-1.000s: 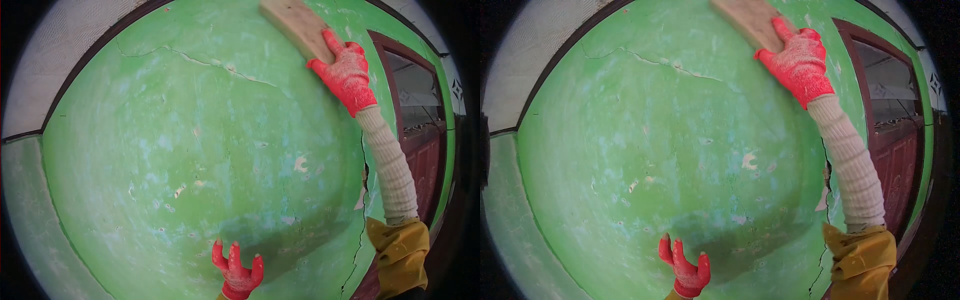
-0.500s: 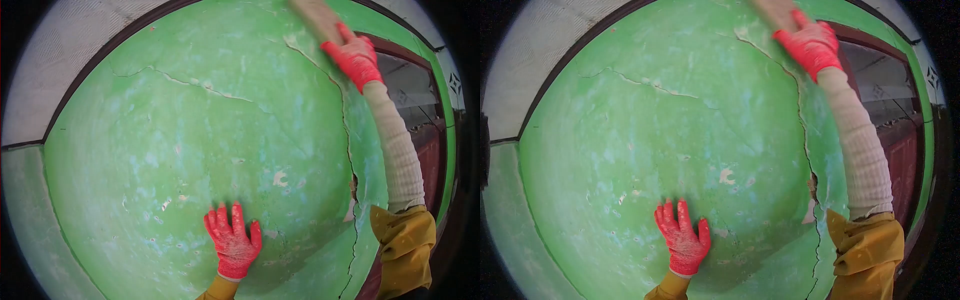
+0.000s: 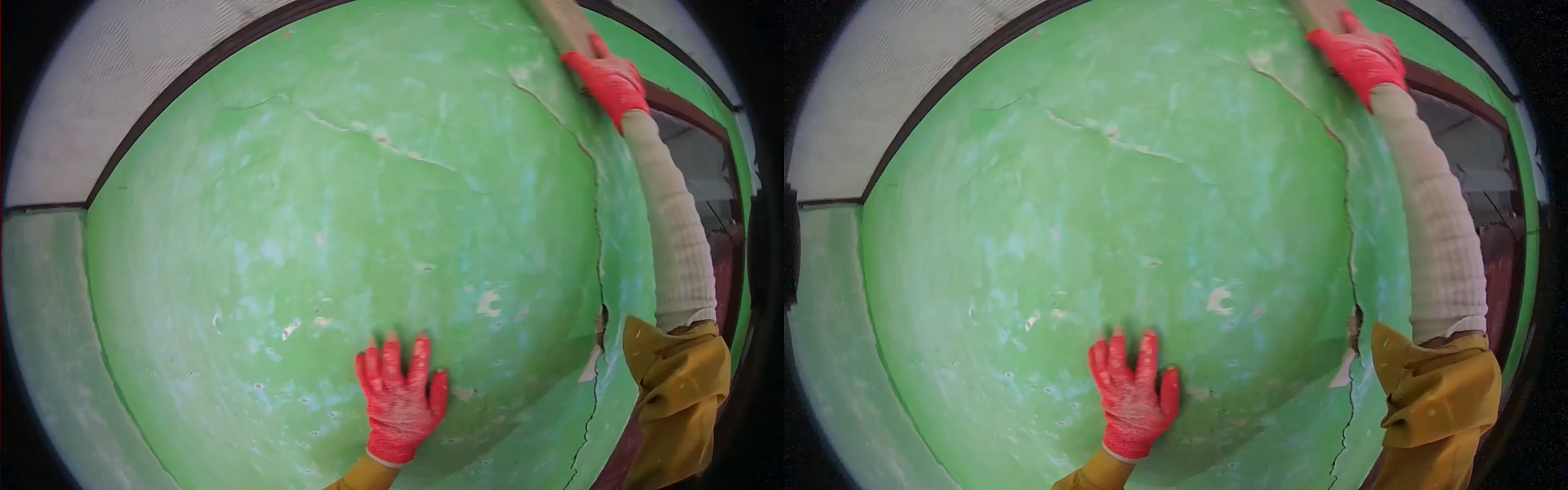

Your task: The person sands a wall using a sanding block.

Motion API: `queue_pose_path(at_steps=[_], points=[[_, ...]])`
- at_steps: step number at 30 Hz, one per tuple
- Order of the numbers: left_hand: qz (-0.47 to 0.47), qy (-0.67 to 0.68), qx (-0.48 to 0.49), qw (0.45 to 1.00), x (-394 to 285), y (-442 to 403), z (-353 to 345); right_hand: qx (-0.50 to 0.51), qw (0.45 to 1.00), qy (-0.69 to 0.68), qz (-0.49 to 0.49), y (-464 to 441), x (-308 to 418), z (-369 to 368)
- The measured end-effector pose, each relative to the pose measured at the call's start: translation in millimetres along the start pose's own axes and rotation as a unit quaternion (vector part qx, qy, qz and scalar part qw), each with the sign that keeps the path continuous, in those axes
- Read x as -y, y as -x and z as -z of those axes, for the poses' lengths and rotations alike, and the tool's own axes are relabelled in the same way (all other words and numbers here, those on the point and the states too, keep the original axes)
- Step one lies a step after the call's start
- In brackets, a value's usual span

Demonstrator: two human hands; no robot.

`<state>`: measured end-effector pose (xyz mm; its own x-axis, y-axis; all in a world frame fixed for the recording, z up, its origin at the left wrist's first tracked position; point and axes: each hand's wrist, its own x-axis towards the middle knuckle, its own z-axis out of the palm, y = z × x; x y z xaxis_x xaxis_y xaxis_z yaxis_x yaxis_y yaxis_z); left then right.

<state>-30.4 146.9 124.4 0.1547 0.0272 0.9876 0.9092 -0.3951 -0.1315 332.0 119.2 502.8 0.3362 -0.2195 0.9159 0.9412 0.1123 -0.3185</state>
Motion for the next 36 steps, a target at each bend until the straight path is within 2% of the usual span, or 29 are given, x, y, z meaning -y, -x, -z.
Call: queue_pose_path(at_steps=[1, 4, 6, 8, 9, 11, 12, 14, 16, 19, 21, 23, 26, 27, 29, 31, 34, 35, 36], points=[[0.009, 0.000, 0.012, 1.000, -0.4, -1.6, 1.6, 0.004, 0.998, -0.012, -0.058, -1.1, 10.7, 1.3], [0.010, -0.004, 0.014, 1.000, -0.6, -1.5, 1.3, -0.016, 1.000, 0.011, -0.007, 39.6, 74.2, 3.4], [0.010, -0.012, 0.011, 1.000, -0.3, -1.5, 0.3, 0.053, 0.992, -0.034, 0.107, 73.6, 132.9, 3.1], [0.012, 0.004, 0.010, 1.000, -0.3, -0.8, 1.0, 0.025, 0.960, 0.010, 0.279, 114.5, 181.2, -0.2], [0.011, -0.005, 0.013, 1.000, 0.3, 0.5, 0.7, 0.026, 0.961, 0.001, 0.275, 117.3, 187.1, -1.2], [0.002, 0.000, 0.001, 1.000, 1.7, 2.1, -0.8, 0.016, 0.942, 0.027, 0.333, 119.6, 199.5, -2.2], [0.002, -0.005, -0.001, 1.000, 2.3, 1.7, -0.5, 0.014, 0.943, 0.022, 0.333, 113.4, 197.2, -1.6], [-0.006, 0.015, 0.008, 1.000, 3.5, 2.3, 0.6, 0.055, 0.988, -0.008, 0.142, 88.9, 173.7, -2.5], [-0.004, 0.022, -0.007, 1.000, 5.0, 1.9, -0.4, 0.012, 0.997, 0.029, 0.064, 67.5, 163.3, -6.8], [-0.025, 0.050, -0.003, 0.998, 5.6, 0.9, 1.2, 0.046, 0.995, -0.029, 0.078, 83.7, 184.7, -0.9], [-0.032, 0.061, -0.011, 0.998, 6.7, 0.7, -0.7, 0.086, 0.986, -0.045, 0.133, 122.8, 220.2, 2.3], [-0.040, 0.061, -0.019, 0.997, 8.5, 4.8, -0.7, 0.030, 0.946, -0.030, 0.321, 166.9, 247.6, -4.6], [-0.047, 0.103, -0.041, 0.993, 21.0, 11.0, 8.9, 0.056, 0.929, -0.031, 0.365, 159.6, 258.2, -8.1], [-0.044, 0.096, -0.045, 0.993, 30.0, 15.5, 19.0, 0.100, 0.947, -0.036, 0.302, 145.7, 255.8, 2.0], [-0.039, 0.088, -0.053, 0.994, 56.4, 20.2, 40.2, 0.086, 0.982, -0.037, 0.163, 115.0, 235.9, -1.2], [-0.010, 0.047, -0.071, 0.996, 88.5, 21.3, 59.4, -0.018, 0.998, 0.018, 0.056, 83.5, 212.8, -31.2], [0.029, 0.035, -0.108, 0.993, 130.1, 18.4, 58.7, -0.014, 1.000, 0.002, 0.020, 100.2, 254.0, -30.5], [0.034, 0.024, -0.099, 0.994, 136.3, 15.9, 55.8, 0.010, 0.998, -0.028, 0.046, 118.4, 280.0, -24.5], [0.032, 0.028, -0.100, 0.994, 140.4, 14.7, 51.1, 0.033, 0.992, -0.028, 0.123, 136.6, 306.6, -20.9]])
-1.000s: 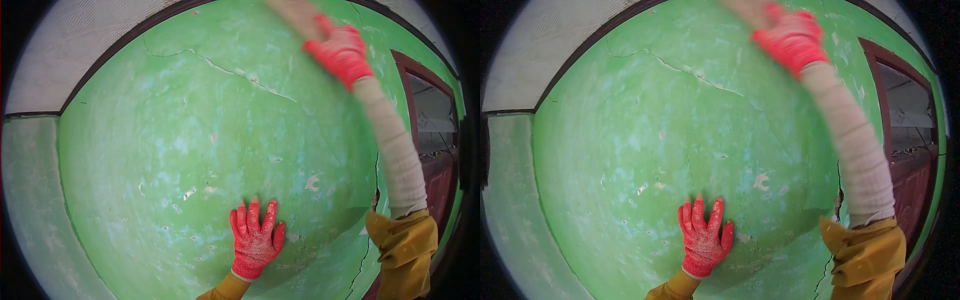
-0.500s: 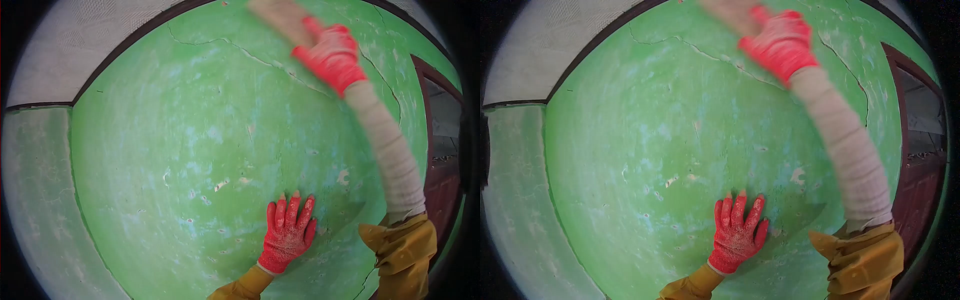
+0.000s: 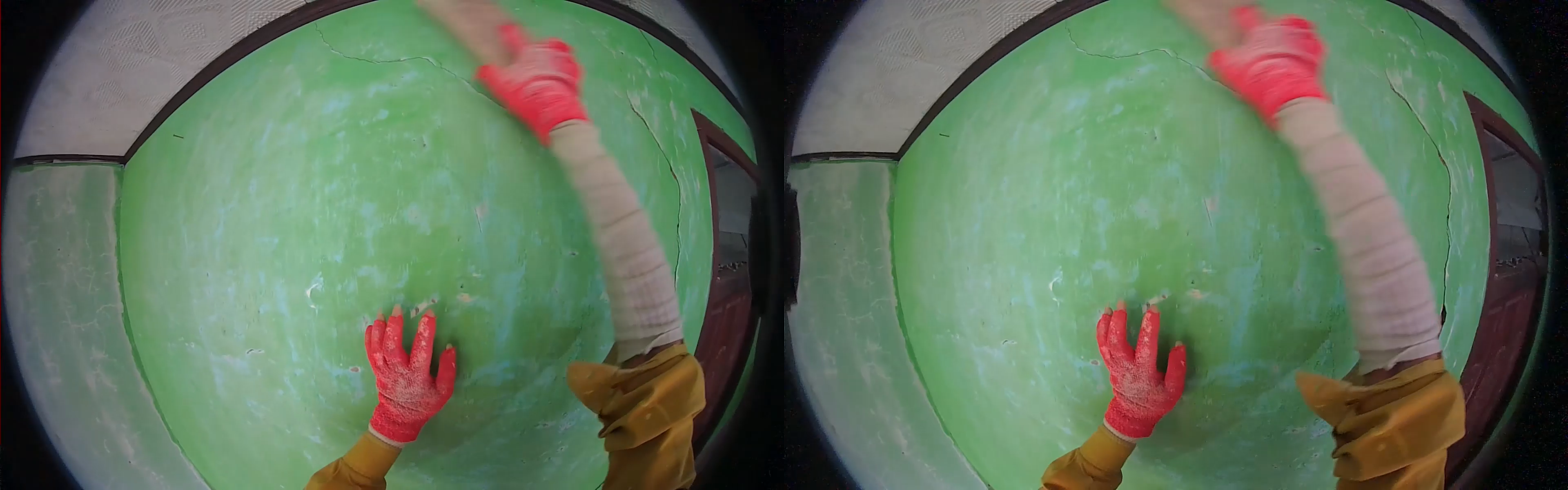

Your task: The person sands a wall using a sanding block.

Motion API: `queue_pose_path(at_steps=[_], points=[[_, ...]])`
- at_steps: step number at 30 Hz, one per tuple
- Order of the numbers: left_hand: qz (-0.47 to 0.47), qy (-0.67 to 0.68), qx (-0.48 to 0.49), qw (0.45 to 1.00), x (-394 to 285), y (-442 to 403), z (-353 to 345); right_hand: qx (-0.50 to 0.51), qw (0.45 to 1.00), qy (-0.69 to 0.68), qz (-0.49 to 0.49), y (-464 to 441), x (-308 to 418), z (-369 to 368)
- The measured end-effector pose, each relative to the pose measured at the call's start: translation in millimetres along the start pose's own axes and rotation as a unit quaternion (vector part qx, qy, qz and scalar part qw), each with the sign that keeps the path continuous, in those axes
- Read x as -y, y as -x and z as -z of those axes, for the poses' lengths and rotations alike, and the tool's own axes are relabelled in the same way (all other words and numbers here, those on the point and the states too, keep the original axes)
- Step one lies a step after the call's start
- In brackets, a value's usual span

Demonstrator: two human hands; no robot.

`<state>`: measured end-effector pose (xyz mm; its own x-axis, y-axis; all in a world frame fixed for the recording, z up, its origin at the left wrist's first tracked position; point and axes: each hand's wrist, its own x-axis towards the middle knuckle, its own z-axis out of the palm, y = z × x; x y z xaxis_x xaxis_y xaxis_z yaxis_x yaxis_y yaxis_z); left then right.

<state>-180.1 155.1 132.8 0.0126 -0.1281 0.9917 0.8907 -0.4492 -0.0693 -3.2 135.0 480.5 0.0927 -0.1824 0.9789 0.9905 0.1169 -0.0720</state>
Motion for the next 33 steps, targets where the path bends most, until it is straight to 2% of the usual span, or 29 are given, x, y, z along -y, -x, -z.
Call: queue_pose_path(at_steps=[3, 6, 7, 9, 11, 12, 14, 15, 18, 21, 23, 25, 27, 28, 30, 31, 33], points=[[-0.016, 0.013, 0.010, 1.000, 1.7, 2.3, -8.4, 0.047, 0.974, 0.015, 0.221, 30.6, 65.7, -2.0], [-0.030, 0.007, 0.001, 1.000, 5.8, 3.8, -8.2, 0.048, 0.980, -0.005, 0.191, 10.3, 53.0, -9.5], [-0.028, 0.020, 0.001, 0.999, 8.1, 4.4, -8.6, 0.071, 0.990, -0.008, 0.124, 5.0, 40.8, 3.9], [-0.021, 0.036, 0.005, 0.999, 14.6, 6.4, -6.2, 0.054, 0.998, -0.032, 0.005, -20.7, -9.0, -1.9], [-0.032, 0.056, -0.001, 0.998, 14.9, 7.4, -6.6, 0.005, 0.986, -0.041, -0.164, -3.8, -24.9, 24.8], [-0.031, 0.069, 0.003, 0.997, 13.7, 8.9, -7.3, 0.005, 0.986, -0.028, -0.165, 12.9, -29.7, 24.6], [-0.028, 0.054, -0.022, 0.998, 15.4, 11.9, -7.7, -0.033, 0.999, 0.015, 0.035, 62.0, -43.6, 16.8], [-0.030, 0.064, -0.019, 0.997, 16.2, 15.7, -8.8, -0.020, 0.992, 0.002, 0.122, 99.8, -45.8, 25.7], [-0.003, 0.117, -0.098, 0.988, 16.8, 27.4, -11.1, 0.075, 0.936, -0.037, 0.342, 190.8, -57.1, 60.4], [0.027, 0.137, -0.043, 0.989, -0.1, 46.4, 3.5, 0.102, 0.922, -0.058, 0.370, 185.5, -91.6, 69.7], [0.046, 0.152, -0.020, 0.987, -9.2, 57.4, 15.6, 0.121, 0.966, 0.019, 0.229, 153.5, -111.9, 72.3], [0.052, 0.145, -0.006, 0.988, -14.2, 65.4, 27.8, 0.059, 0.992, 0.035, 0.110, 107.7, -140.4, 60.0], [0.055, 0.141, 0.006, 0.988, -17.0, 71.1, 35.6, -0.046, 0.981, 0.123, 0.141, 64.1, -176.3, 39.6], [0.057, 0.145, 0.013, 0.988, -18.8, 72.5, 37.7, -0.045, 0.983, 0.114, 0.138, 59.7, -160.4, 45.5], [0.059, 0.136, 0.028, 0.989, -24.3, 75.7, 40.9, 0.022, 1.000, 0.001, 0.016, 50.6, -135.2, 55.0], [0.065, 0.136, 0.042, 0.988, -29.5, 78.0, 42.7, -0.007, 0.997, 0.052, 0.061, 49.8, -140.6, 39.7], [0.080, 0.142, 0.050, 0.985, -44.9, 82.0, 46.4, 0.013, 0.996, 0.007, 0.085, 85.0, -130.1, 38.7]])
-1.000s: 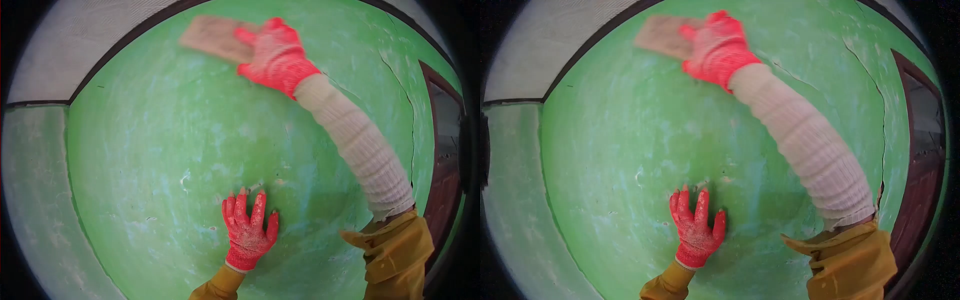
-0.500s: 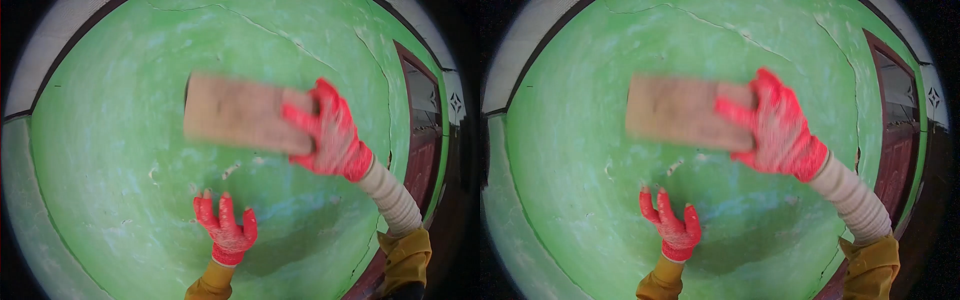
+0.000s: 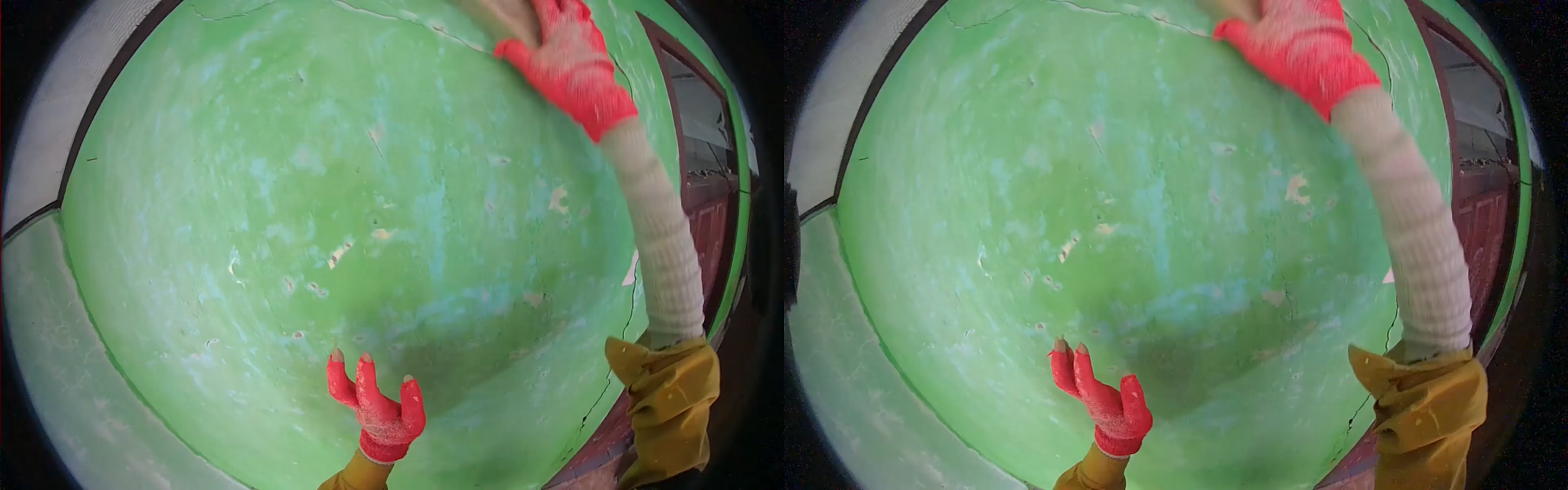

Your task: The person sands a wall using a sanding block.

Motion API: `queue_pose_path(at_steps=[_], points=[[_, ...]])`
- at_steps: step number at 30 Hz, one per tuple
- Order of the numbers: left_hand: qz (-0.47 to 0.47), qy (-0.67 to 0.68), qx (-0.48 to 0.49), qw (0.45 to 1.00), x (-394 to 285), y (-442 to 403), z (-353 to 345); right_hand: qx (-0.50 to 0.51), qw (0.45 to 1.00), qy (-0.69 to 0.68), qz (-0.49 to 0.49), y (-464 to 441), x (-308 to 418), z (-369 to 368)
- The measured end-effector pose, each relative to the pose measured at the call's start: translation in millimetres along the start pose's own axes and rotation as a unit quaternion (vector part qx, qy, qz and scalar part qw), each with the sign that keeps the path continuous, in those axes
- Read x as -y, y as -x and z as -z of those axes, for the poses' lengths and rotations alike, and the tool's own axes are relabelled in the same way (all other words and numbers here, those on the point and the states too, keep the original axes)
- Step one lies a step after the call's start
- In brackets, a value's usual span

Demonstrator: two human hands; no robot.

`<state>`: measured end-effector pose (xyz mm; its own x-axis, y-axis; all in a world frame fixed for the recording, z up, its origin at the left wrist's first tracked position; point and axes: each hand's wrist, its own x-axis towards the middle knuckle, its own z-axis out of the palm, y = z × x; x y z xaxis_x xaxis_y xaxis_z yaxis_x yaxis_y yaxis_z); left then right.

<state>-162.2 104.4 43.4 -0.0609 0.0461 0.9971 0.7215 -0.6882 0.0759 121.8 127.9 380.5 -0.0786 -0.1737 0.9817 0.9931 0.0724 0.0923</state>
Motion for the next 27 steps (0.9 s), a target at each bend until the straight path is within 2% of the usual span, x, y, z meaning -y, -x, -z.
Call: queue_pose_path(at_steps=[1, 3, 5, 8, 10, 12, 14, 16, 18, 20, 23, 24, 26, 27], points=[[0.012, 0.011, -0.005, 1.000, -7.1, 2.5, -1.0, 0.005, 0.999, -0.043, 0.030, 24.4, 11.1, 6.8], [0.000, 0.022, 0.000, 1.000, -21.4, 7.0, -2.5, 0.032, 0.989, -0.036, 0.141, 103.3, 27.2, 27.7], [-0.010, 0.033, 0.001, 0.999, -32.7, 12.0, -5.4, 0.165, 0.915, -0.192, 0.314, 169.6, 20.0, 43.8], [-0.026, 0.035, 0.000, 0.999, -45.0, 15.2, -2.6, 0.167, 0.889, -0.239, 0.352, 186.4, 5.1, 41.7], [-0.029, 0.030, -0.011, 0.999, -51.1, 13.1, 1.4, 0.127, 0.943, -0.132, 0.277, 141.1, 1.4, 49.4], [-0.024, 0.020, -0.011, 0.999, -55.7, 15.5, 10.0, 0.018, 0.983, -0.013, 0.183, 91.3, -11.7, 29.7], [-0.020, 0.011, -0.011, 1.000, -58.4, 18.8, 15.7, 0.040, 0.998, 0.024, 0.050, 46.5, -18.6, 38.9], [-0.013, 0.014, -0.022, 1.000, -63.4, 24.2, 18.9, 0.020, 0.998, -0.012, 0.057, 53.7, -19.5, 24.3], [-0.005, 0.016, -0.017, 1.000, -71.9, 29.8, 23.7, -0.007, 0.992, -0.049, 0.118, 95.9, -4.6, 30.1], [0.002, 0.023, -0.016, 1.000, -78.9, 33.6, 24.9, 0.132, 0.959, -0.162, 0.191, 168.5, 18.3, 48.2], [-0.001, 0.034, 0.004, 0.999, -90.4, 39.3, 31.9, 0.344, 0.851, -0.367, 0.152, 238.3, 31.1, 56.9], [-0.006, 0.025, 0.011, 1.000, -92.5, 39.1, 35.1, 0.324, 0.854, -0.356, 0.196, 238.0, 24.5, 53.6], [-0.014, 0.014, 0.018, 1.000, -92.2, 39.0, 42.6, 0.244, 0.874, -0.247, 0.340, 191.8, 12.6, 60.6], [-0.003, 0.010, 0.013, 1.000, -90.7, 41.2, 47.5, 0.161, 0.929, -0.168, 0.290, 168.4, 7.4, 56.4]])
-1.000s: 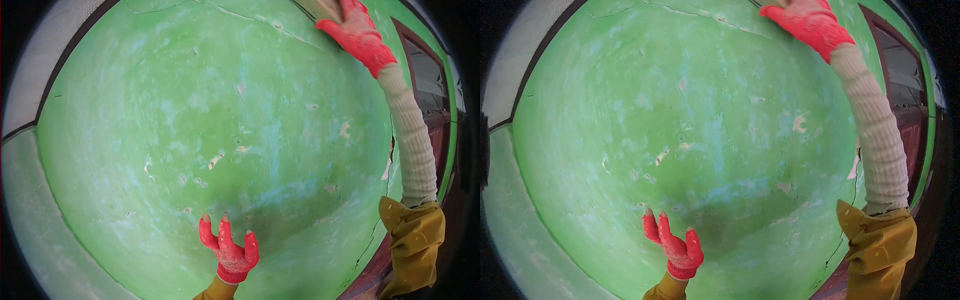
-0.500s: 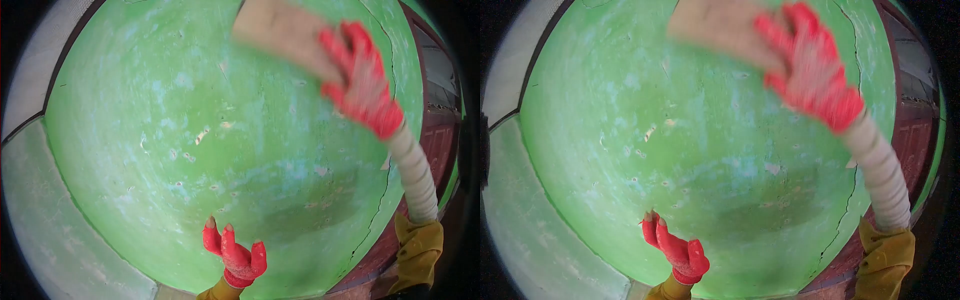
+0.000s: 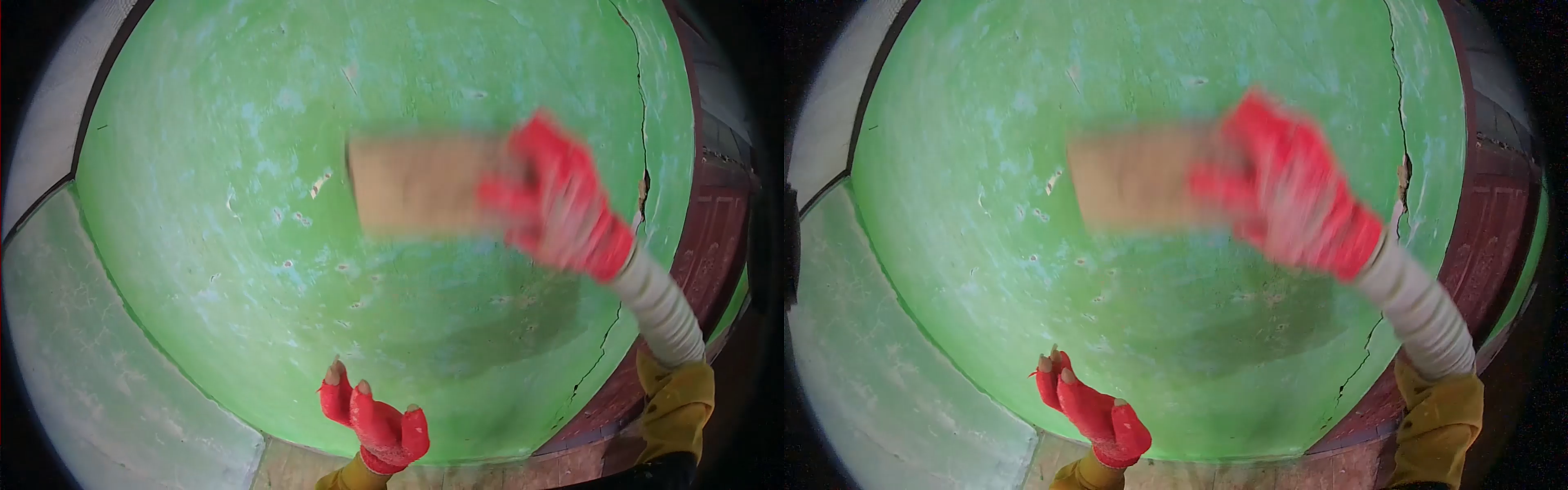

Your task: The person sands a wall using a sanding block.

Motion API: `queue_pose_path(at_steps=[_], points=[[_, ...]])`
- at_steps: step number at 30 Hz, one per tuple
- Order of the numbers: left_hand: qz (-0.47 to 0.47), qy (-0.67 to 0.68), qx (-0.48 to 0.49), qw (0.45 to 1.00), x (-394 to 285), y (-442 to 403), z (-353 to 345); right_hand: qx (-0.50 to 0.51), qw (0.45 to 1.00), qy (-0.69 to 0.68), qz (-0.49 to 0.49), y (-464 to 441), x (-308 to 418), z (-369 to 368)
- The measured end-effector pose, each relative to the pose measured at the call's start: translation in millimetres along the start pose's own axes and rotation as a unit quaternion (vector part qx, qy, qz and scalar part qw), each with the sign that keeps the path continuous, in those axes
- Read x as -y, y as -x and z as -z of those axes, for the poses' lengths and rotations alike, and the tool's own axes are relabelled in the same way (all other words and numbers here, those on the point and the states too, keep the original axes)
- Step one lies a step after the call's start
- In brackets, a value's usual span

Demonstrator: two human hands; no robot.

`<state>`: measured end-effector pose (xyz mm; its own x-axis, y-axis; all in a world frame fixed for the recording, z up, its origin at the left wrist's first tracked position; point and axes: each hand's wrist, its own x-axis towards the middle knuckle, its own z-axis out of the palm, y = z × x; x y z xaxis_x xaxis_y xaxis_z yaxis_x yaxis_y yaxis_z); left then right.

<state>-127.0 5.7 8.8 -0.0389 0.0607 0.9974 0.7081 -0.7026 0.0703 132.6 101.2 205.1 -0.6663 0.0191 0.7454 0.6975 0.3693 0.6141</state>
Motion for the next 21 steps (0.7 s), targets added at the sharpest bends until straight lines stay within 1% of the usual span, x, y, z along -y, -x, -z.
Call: queue_pose_path(at_steps=[2, 3, 4, 6, 8, 9, 10, 12, 13, 14, 15, 16, 17, 18, 19, 21], points=[[0.012, -0.008, -0.003, 1.000, 0.0, 2.5, 3.7, -0.113, 0.984, 0.078, -0.115, -29.6, -46.2, 6.7], [0.027, -0.008, -0.012, 1.000, -1.1, 3.9, 3.9, -0.153, 0.972, 0.058, -0.167, -39.0, -63.4, 9.2], [0.043, -0.006, -0.020, 0.999, -2.9, 5.8, 3.9, -0.151, 0.972, 0.054, -0.169, -36.3, -59.7, 6.4], [0.049, 0.001, -0.019, 0.999, -7.2, 11.8, 3.7, -0.168, 0.964, 0.099, -0.182, -26.2, -34.6, 0.9], [0.051, 0.011, -0.026, 0.998, -8.5, 13.0, 3.8, -0.041, 0.995, 0.018, -0.084, 15.9, 20.0, -8.9], [0.046, 0.003, -0.020, 0.999, -10.9, 13.0, 7.5, 0.031, 0.995, -0.094, -0.010, 45.1, 41.6, -22.1], [0.041, -0.005, -0.013, 0.999, -13.7, 13.4, 11.8, 0.160, 0.978, -0.132, 0.000, 78.2, 69.5, -41.8], [0.038, -0.013, -0.013, 0.999, -17.1, 9.2, 17.1, 0.285, 0.943, -0.172, 0.013, 93.1, 82.3, -49.5], [0.027, -0.018, -0.012, 0.999, -17.1, 6.7, 19.8, 0.191, 0.959, -0.205, -0.037, 79.8, 68.5, -40.3], [0.025, -0.021, -0.013, 0.999, -16.4, 5.5, 21.7, 0.093, 0.964, -0.235, -0.086, 62.8, 49.9, -30.0], [0.022, -0.022, -0.023, 0.999, -15.5, 4.6, 23.0, 0.029, 0.992, -0.111, -0.046, 40.4, 27.1, -14.5], [0.018, -0.023, -0.032, 0.999, -14.5, 4.0, 24.6, -0.037, 0.999, 0.014, -0.007, 16.5, 2.7, -0.1], [0.015, -0.029, -0.033, 0.999, -14.1, 5.9, 25.1, -0.083, 0.992, 0.047, -0.083, -5.7, -22.5, 6.6], [0.032, -0.026, -0.035, 0.999, -14.1, 10.0, 24.0, -0.127, 0.976, 0.080, -0.160, -21.0, -39.2, 7.3], [0.049, -0.021, -0.037, 0.998, -14.6, 13.4, 22.1, -0.131, 0.975, 0.078, -0.159, -28.0, -43.5, 3.8], [0.062, -0.015, -0.026, 0.998, -18.7, 18.0, 18.6, -0.223, 0.948, 0.107, -0.199, -39.9, -43.4, 1.2]])
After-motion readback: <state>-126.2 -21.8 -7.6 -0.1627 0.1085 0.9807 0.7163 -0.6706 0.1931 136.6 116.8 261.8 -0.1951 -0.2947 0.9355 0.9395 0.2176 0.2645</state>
